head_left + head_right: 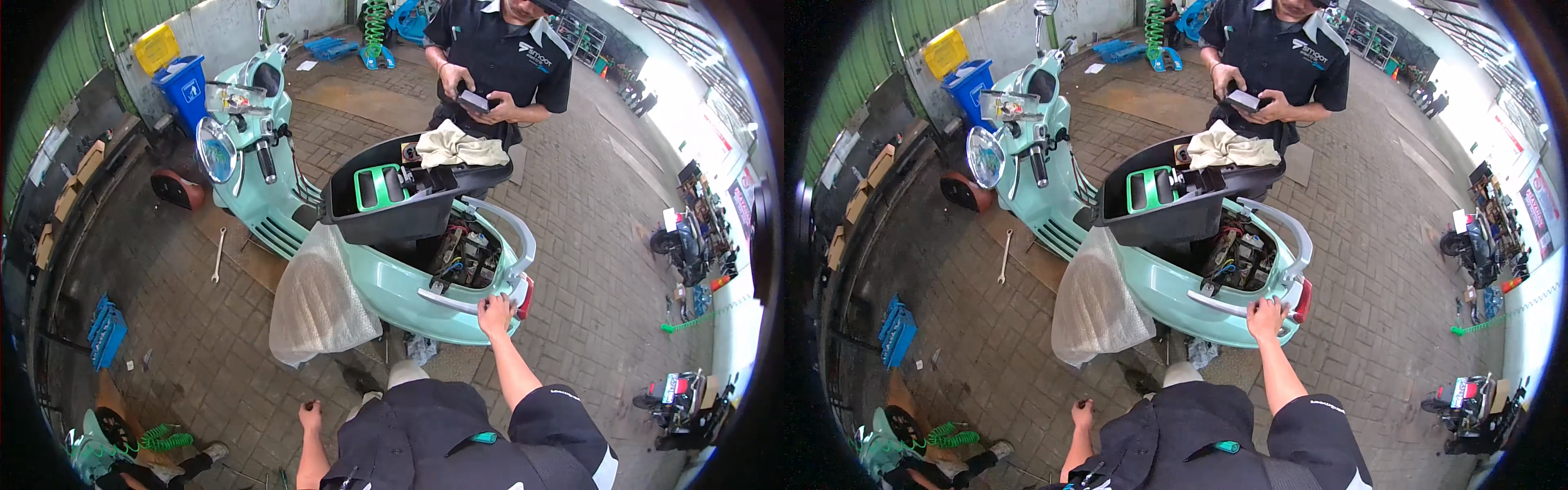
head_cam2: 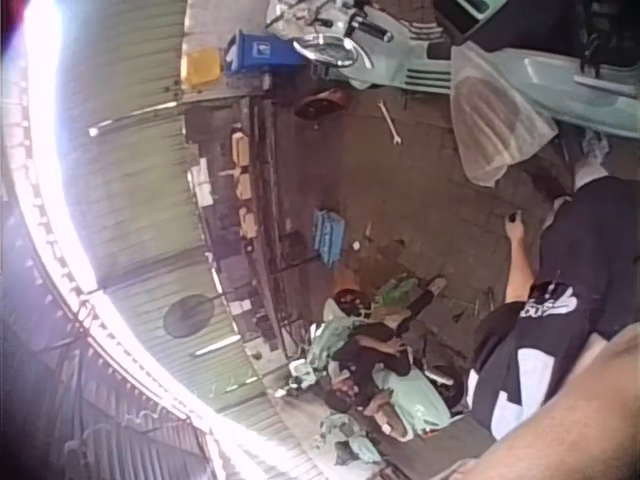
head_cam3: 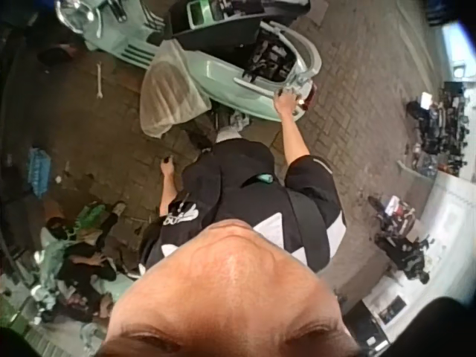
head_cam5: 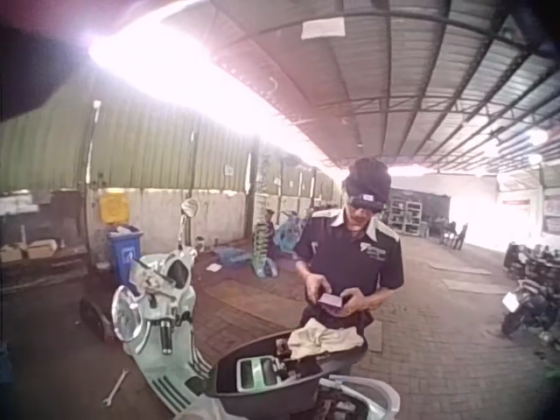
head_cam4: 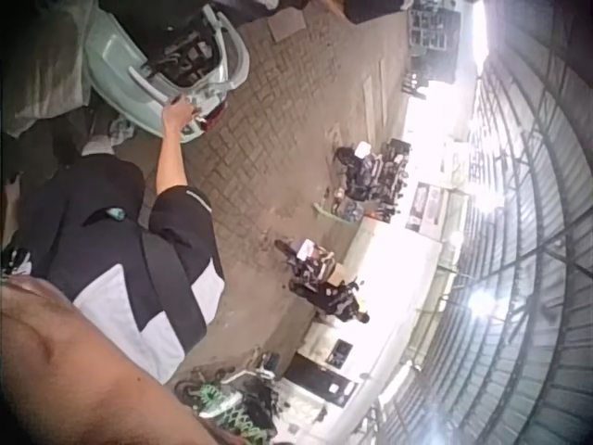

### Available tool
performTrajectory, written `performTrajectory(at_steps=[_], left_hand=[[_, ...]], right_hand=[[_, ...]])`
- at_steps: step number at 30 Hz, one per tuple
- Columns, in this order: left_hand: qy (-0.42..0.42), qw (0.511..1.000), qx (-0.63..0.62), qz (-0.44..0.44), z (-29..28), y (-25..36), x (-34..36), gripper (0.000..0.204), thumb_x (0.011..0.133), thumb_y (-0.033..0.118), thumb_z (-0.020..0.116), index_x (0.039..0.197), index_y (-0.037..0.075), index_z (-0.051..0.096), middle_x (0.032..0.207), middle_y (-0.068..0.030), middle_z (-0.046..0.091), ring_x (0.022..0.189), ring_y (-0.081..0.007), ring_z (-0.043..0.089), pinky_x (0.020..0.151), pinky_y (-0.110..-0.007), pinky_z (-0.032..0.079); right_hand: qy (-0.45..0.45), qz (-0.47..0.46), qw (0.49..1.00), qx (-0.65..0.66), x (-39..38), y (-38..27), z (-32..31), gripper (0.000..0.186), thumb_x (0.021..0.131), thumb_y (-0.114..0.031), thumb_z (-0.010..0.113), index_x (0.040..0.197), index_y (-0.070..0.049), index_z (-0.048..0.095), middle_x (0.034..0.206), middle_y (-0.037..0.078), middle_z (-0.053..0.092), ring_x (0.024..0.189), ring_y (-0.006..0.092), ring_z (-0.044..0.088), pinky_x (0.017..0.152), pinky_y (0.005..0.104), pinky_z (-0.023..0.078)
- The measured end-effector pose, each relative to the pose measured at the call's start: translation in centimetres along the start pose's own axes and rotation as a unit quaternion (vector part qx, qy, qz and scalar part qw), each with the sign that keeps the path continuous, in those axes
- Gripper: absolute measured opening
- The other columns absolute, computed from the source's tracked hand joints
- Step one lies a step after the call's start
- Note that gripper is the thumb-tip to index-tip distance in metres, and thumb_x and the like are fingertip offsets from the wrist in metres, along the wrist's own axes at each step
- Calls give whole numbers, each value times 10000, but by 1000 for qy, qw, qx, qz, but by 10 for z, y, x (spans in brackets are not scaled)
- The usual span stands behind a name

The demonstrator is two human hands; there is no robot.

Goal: The person works on the internal components under the seat of a scooter, using a screwdriver to loosen screws and handling various wires and small plastic parts.

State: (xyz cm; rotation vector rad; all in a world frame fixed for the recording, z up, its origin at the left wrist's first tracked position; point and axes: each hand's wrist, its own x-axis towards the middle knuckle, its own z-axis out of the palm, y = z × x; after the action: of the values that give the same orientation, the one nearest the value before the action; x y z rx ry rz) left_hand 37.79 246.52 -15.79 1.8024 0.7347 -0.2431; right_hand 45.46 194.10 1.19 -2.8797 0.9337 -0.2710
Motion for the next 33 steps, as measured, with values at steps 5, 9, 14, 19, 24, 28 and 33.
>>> performTrajectory(at_steps=[5, 9, 14, 19, 24, 28, 33], left_hand=[[-20, 999, -17, -32, 3, -5, 23, 279, 785, 180, 650, 935, -44, 574, 865, -105, 616, 756, -168, 567, 668, -289, 462], [-15, 998, -19, -51, -13, -40, 28, 293, 792, 182, 657, 941, -53, 567, 863, -116, 612, 739, -165, 560, 651, -295, 459], [-22, 994, 17, -107, -13, -33, -5, 311, 807, 183, 651, 978, -57, 551, 868, -124, 604, 698, -156, 544, 597, -289, 446], [-46, 986, 54, -153, -20, -24, -2, 307, 816, 164, 638, 1003, -60, 544, 879, -120, 595, 665, -155, 541, 567, -276, 442], [-42, 992, 29, -116, -15, -26, 32, 321, 813, 188, 636, 1011, -48, 543, 872, -113, 595, 671, -145, 544, 571, -269, 443], [-76, 994, -21, -79, 9, -2, 49, 301, 818, 187, 627, 1026, -16, 545, 865, -97, 596, 668, -143, 542, 579, -272, 446], [-96, 990, -52, -92, 25, 23, 54, 296, 818, 192, 627, 1027, -2, 548, 856, -76, 594, 664, -132, 530, 566, -269, 435]], right_hand=[[-77, 29, 996, -34, 6, 5, -12, 377, 835, -411, 494, 893, -58, 614, 988, 124, 622, 1079, 288, 500, 1020, 585, 190], [-136, -46, 986, -83, 37, -10, -20, 389, 827, -409, 488, 819, -57, 652, 816, 177, 654, 863, 336, 615, 949, 565, 303], [-188, -33, 978, -81, 50, -5, -13, 330, 796, -382, 500, 836, -94, 656, 773, 178, 650, 788, 344, 624, 776, 422, 472], [-141, 45, 987, -64, 44, -16, -17, 293, 795, -363, 499, 875, -130, 657, 818, 136, 665, 833, 294, 622, 831, 387, 417], [-86, 34, 995, -33, 45, -21, -11, 241, 758, -334, 538, 779, -118, 642, 711, 154, 640, 746, 341, 603, 747, 434, 450], [-70, 40, 996, -27, 42, -6, -5, 236, 750, -333, 553, 781, -120, 649, 705, 150, 640, 739, 344, 603, 743, 434, 453], [-98, 53, 993, -29, 42, -14, -14, 247, 755, -343, 555, 806, -124, 656, 739, 143, 650, 791, 319, 608, 789, 410, 438]])
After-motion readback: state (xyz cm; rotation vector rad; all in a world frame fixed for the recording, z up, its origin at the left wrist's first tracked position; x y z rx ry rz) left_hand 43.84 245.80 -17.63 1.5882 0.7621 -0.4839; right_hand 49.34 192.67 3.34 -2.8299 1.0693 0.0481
